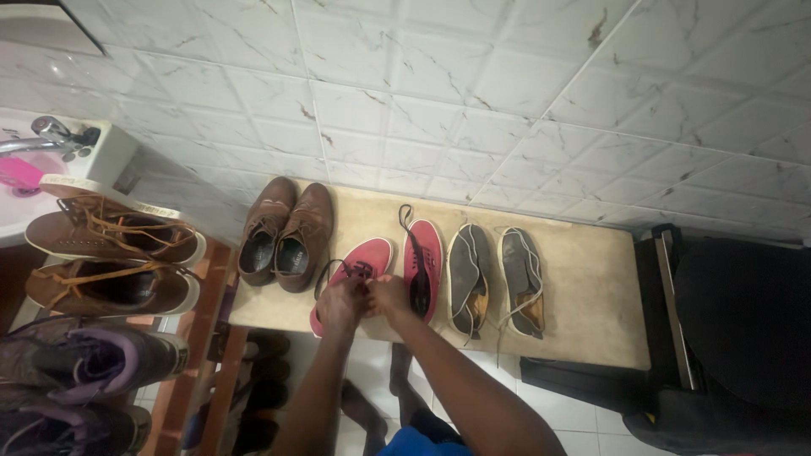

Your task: The person unlaces a brown shoe and then a pink shoe, removing the laces completely. They then re-lace the pink shoe by threading the laces through the eyelets and tying them. The shoes are handled one at a time on a bench.

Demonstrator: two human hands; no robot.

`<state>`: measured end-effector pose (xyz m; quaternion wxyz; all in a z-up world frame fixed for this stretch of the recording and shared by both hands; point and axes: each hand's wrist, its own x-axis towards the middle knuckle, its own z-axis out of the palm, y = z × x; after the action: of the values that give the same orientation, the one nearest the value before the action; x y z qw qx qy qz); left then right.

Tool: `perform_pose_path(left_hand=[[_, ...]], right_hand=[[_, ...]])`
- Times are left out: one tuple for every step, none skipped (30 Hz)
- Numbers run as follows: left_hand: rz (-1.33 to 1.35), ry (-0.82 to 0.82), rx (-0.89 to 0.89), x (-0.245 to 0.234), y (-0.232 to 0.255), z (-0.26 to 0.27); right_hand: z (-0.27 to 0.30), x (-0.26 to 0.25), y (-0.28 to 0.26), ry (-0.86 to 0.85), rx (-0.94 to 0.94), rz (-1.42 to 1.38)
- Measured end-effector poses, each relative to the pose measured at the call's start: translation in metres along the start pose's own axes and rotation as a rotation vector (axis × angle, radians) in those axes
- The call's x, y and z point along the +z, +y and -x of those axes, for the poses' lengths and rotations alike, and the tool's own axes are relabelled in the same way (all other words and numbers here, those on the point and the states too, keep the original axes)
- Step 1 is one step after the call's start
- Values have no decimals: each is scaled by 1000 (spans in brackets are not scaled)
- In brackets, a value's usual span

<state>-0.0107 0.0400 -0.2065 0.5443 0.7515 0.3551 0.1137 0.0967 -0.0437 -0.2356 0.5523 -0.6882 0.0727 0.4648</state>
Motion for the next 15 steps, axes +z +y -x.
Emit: perform_pose_path(left_hand=[[-451, 82, 98, -3, 4, 1], [-405, 115, 93, -5, 9, 4], [-360, 146, 88, -7, 14, 9], [-313, 180, 84, -9, 20, 11], [-315, 206, 90, -11, 25, 13], [-317, 234, 96, -10, 30, 15], [-319, 261, 101, -11, 34, 16], [-331, 263, 100, -12, 37, 17], [-343, 266, 99, -12, 38, 17], [-355, 271, 96, -13, 39, 17], [-369, 247, 76, -13, 39, 17], [-383, 221, 58, -13, 39, 16], [-396, 195, 40, -13, 38, 15], [-387, 230, 102, -12, 39, 15], [-376, 265, 164, -12, 38, 15]], right_hand=[[-3, -2, 2, -18, -6, 2], [-6, -5, 1, -34, -15, 5], [-9, -7, 1, -50, -24, 7], [-11, -8, 0, -67, -7, -10], [-11, -9, -1, -84, 10, -28], [-11, -10, -3, -102, 27, -44], [-11, -9, -5, -82, 1, -26], [-8, -10, -7, -61, -22, -8], [-5, -11, -9, -39, -45, 10], [0, -13, -12, -42, -50, 21], [6, -16, -15, -44, -55, 32], [12, -18, -19, -44, -61, 41], [18, -18, -22, -36, -16, 66], [22, -18, -27, -28, 26, 89], [26, -18, -32, -19, 67, 111]])
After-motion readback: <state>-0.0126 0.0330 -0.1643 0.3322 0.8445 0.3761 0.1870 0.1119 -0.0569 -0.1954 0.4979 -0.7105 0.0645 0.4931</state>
